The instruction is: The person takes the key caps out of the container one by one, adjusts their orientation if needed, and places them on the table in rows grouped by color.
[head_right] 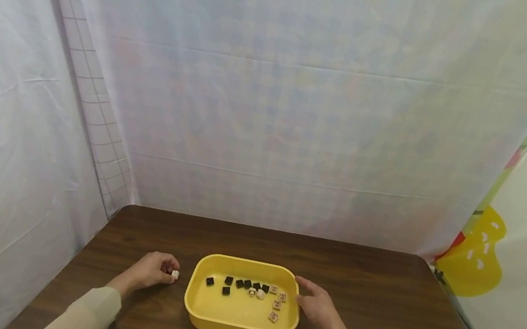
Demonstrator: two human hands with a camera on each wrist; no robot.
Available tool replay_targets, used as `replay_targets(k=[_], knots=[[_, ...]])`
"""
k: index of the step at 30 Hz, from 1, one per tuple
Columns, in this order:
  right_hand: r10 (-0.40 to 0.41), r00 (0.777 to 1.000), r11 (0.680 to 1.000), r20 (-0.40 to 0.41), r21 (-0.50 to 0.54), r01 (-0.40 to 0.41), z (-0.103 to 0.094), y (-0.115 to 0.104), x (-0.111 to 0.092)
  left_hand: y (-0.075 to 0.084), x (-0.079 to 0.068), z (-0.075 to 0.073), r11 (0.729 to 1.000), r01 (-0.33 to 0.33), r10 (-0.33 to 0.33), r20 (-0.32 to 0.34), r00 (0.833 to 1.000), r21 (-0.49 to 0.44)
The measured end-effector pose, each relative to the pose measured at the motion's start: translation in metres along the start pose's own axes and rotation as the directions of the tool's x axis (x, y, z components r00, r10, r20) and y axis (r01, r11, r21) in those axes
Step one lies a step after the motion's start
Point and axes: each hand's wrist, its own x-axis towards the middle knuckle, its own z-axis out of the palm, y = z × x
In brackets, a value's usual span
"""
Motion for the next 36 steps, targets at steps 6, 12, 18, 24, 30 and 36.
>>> replay_targets(k=[6, 12, 18, 24, 30, 36], knots=[[-0.004, 1.000, 1.000, -0.005, -0.009, 0.004, 0.000, 0.001, 0.000, 0.002, 0.000, -0.003, 1.000, -0.006, 0.006, 0.021, 1.000, 0.000], [0.017, 1.000, 0.999, -0.007, 0.048, -0.016, 0.002, 0.002, -0.002, 0.006, -0.004, -0.007, 0.997, 0.046, -0.044, 0.029, 0.999, -0.061], [0.018, 1.000, 0.999, -0.005, 0.050, -0.018, 0.002, 0.002, -0.002, 0.008, -0.004, -0.012, 0.993, 0.091, -0.094, -0.038, 0.995, -0.072], [0.029, 1.000, 0.999, 0.004, 0.039, -0.029, 0.001, 0.000, -0.003, 0.017, 0.002, -0.016, 0.993, 0.081, -0.091, -0.122, 0.988, -0.084], [0.028, 1.000, 0.999, 0.007, 0.040, -0.028, 0.000, 0.000, -0.003, 0.044, 0.013, -0.011, 0.990, 0.039, -0.059, -0.139, 0.989, -0.138], [0.026, 1.000, 0.998, 0.006, 0.050, -0.026, 0.001, 0.000, -0.003, 0.086, 0.026, 0.007, 0.981, 0.001, -0.011, -0.051, 0.999, -0.193]])
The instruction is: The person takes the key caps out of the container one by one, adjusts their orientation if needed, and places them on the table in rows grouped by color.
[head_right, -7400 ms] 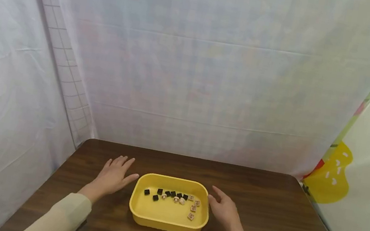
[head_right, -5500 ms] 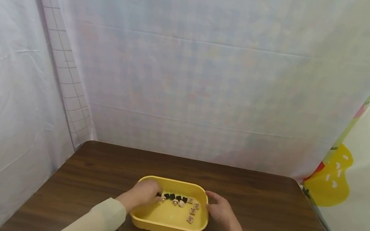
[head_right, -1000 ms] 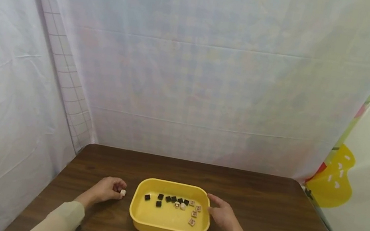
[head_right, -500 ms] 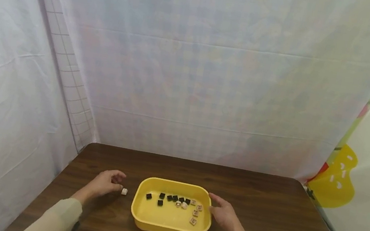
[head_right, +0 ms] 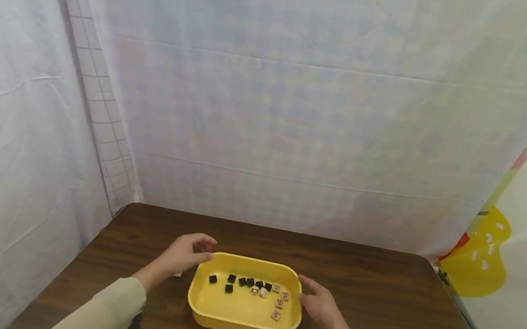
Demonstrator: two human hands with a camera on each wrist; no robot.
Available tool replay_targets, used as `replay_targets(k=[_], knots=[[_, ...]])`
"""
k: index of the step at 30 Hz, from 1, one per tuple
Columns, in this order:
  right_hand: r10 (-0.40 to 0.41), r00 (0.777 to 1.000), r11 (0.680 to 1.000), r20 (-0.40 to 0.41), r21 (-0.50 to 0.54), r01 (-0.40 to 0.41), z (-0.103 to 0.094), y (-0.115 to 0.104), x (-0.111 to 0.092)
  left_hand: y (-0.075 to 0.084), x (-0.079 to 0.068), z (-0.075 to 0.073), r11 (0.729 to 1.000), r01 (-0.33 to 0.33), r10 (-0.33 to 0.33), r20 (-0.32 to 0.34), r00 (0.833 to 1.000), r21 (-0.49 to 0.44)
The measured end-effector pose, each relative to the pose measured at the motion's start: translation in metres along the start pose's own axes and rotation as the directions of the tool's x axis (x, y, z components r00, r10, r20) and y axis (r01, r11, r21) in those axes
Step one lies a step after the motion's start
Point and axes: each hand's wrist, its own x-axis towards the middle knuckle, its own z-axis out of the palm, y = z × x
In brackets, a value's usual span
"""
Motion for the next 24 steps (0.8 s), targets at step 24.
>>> replay_targets(k=[24], knots=[[-0.029, 1.000, 1.000, 0.001, -0.002, 0.029, -0.002, 0.001, 0.001, 0.038, 0.023, 0.103, 0.951, -0.157, 0.085, 0.264, 0.961, 0.266]])
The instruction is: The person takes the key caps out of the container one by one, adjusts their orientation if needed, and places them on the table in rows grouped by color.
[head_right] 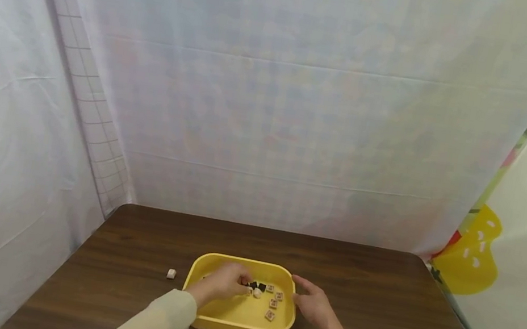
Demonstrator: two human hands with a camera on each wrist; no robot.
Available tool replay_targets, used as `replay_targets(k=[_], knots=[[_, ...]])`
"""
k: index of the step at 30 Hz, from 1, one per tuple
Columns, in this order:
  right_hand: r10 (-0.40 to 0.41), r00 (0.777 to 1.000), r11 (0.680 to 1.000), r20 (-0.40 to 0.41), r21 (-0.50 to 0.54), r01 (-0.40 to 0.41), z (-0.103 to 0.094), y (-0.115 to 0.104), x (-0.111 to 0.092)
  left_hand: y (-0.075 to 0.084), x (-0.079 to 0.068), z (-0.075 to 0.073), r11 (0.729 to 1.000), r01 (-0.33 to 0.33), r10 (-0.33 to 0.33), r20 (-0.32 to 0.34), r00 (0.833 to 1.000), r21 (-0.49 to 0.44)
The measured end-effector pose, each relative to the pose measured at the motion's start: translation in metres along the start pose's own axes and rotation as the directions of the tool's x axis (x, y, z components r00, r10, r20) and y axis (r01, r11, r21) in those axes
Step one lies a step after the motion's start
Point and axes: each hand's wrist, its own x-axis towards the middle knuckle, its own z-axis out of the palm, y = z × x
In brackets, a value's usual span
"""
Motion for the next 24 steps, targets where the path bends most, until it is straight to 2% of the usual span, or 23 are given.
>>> replay_targets(k=[6, 12, 24], knots=[[-0.008, 1.000, 1.000, -0.009, 0.008, 0.008, 0.0007, 0.0004, -0.0003, -0.0020, -0.0006, 0.0016, 0.998, -0.018, 0.015, 0.043, 0.999, 0.057], [-0.005, 1.000, 1.000, -0.002, -0.015, 0.005, 0.0000, -0.0006, 0.0000, -0.0022, -0.0025, 0.0038, 0.999, 0.048, -0.047, 0.039, 0.998, -0.024], [0.014, 1.000, 1.000, 0.001, 0.009, -0.014, 0.0006, 0.0003, 0.0006, 0.0015, -0.0068, 0.0051, 0.999, 0.046, -0.047, 0.049, 0.998, 0.016]])
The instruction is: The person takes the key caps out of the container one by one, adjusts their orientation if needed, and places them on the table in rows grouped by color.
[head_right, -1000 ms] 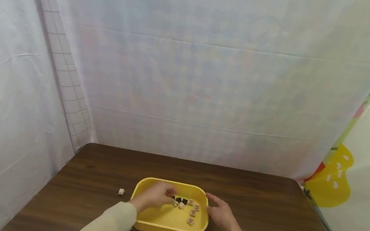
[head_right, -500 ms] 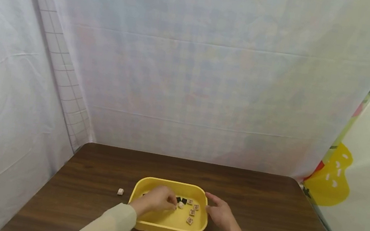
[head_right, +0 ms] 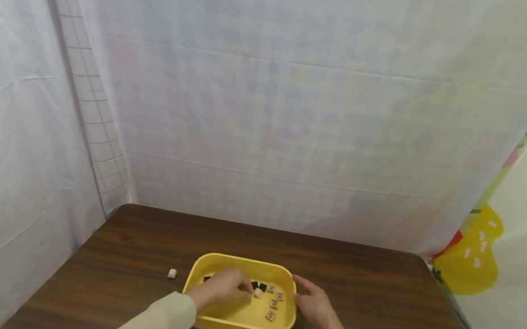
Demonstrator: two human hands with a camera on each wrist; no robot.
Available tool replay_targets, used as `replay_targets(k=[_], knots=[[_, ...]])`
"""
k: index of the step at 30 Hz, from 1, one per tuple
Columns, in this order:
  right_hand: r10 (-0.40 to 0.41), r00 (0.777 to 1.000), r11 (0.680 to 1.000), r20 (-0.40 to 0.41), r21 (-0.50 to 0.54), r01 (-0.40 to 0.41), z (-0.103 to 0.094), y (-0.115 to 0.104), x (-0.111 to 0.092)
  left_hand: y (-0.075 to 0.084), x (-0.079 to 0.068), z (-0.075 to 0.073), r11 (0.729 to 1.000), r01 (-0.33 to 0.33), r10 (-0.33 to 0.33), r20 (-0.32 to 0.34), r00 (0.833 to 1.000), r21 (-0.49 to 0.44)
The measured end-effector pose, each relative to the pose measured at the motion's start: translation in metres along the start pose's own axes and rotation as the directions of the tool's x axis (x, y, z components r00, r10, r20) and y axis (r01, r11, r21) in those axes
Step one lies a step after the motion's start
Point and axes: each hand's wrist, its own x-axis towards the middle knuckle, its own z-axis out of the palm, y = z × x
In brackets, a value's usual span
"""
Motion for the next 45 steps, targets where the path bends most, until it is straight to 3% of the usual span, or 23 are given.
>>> replay_targets(k=[8, 14, 20, 26, 28, 37, 45], knots=[[-0.005, 1.000, 1.000, 0.014, -0.003, 0.005, -0.001, -0.002, 0.000, 0.000, 0.001, 0.000, 0.996, 0.012, -0.006, 0.072, 0.997, -0.090], [-0.012, 1.000, 1.000, 0.011, -0.025, 0.013, -0.001, -0.002, 0.000, 0.000, 0.001, -0.001, 0.995, 0.021, -0.014, 0.075, 0.997, -0.094], [0.005, 1.000, 1.000, 0.006, -0.017, -0.005, 0.000, -0.002, 0.000, -0.002, -0.002, -0.009, 0.998, -0.004, 0.005, 0.014, 1.000, -0.071], [0.014, 1.000, 0.999, 0.004, -0.037, -0.014, 0.000, -0.002, 0.000, -0.006, -0.009, -0.029, 0.984, -0.025, 0.020, -0.034, 0.999, -0.178], [0.016, 1.000, 0.999, 0.005, -0.036, -0.016, 0.000, -0.002, 0.000, -0.009, -0.010, -0.036, 0.985, -0.030, 0.021, -0.052, 0.998, -0.172], [0.016, 1.000, 0.998, 0.014, -0.054, -0.015, -0.001, -0.002, 0.000, -0.036, -0.020, -0.075, 0.988, 0.023, -0.048, -0.164, 0.985, -0.151], [0.021, 1.000, 1.000, 0.014, -0.021, -0.021, -0.001, -0.002, 0.000, -0.079, -0.040, -0.100, 0.980, 0.077, -0.127, -0.279, 0.952, -0.184]])
